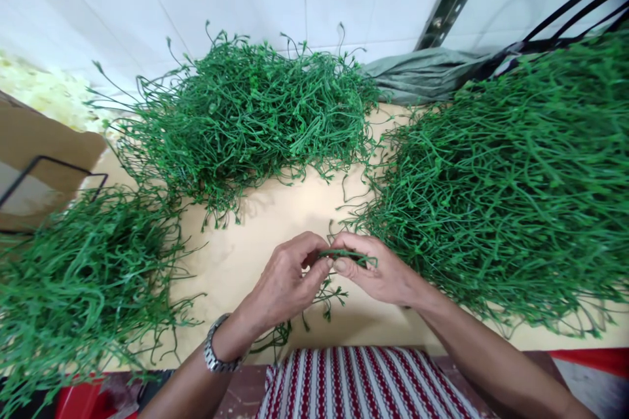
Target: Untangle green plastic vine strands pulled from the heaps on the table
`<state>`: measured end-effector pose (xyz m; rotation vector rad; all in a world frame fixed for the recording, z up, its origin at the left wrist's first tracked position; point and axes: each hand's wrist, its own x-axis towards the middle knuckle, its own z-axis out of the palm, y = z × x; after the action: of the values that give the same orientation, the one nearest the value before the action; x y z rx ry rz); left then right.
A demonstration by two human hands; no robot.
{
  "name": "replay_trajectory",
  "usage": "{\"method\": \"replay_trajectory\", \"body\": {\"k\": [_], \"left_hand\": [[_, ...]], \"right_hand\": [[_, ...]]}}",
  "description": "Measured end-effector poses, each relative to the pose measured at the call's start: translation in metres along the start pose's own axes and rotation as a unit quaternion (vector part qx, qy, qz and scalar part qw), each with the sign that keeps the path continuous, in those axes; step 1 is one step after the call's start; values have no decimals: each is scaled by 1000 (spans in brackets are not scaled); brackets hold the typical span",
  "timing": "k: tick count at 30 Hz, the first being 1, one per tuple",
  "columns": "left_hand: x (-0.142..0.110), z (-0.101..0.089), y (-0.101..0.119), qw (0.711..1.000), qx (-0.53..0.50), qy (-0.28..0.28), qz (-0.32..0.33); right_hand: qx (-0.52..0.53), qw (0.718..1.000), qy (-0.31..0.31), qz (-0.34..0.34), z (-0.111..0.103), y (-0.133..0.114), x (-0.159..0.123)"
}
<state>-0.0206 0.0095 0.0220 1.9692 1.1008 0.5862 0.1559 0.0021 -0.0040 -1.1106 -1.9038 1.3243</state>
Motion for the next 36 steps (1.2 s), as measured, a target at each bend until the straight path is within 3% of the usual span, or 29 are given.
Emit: {"method": "replay_trajectory", "body": {"k": [4, 8, 13, 18, 25, 36], "left_hand": [[3, -5, -1, 997, 48, -64, 3], [2, -12, 4, 983, 120, -127, 60], [-9, -20, 15, 952, 152, -226, 136], [-15, -26, 28, 924, 137, -316, 166], [-16, -28, 32, 918, 111, -318, 208], [-16, -29, 29, 935, 28, -278, 219]], "right_hand": [[-30, 999, -14, -7, 0, -3, 0], [-88, 995, -45, -26, -2, -6, -3], [-138, 975, -146, -89, -5, -14, -14], [-162, 952, -225, -134, -10, -26, -23], [-214, 938, -218, -166, -16, -38, -30], [-187, 956, -136, -183, -16, -36, -39]]}}
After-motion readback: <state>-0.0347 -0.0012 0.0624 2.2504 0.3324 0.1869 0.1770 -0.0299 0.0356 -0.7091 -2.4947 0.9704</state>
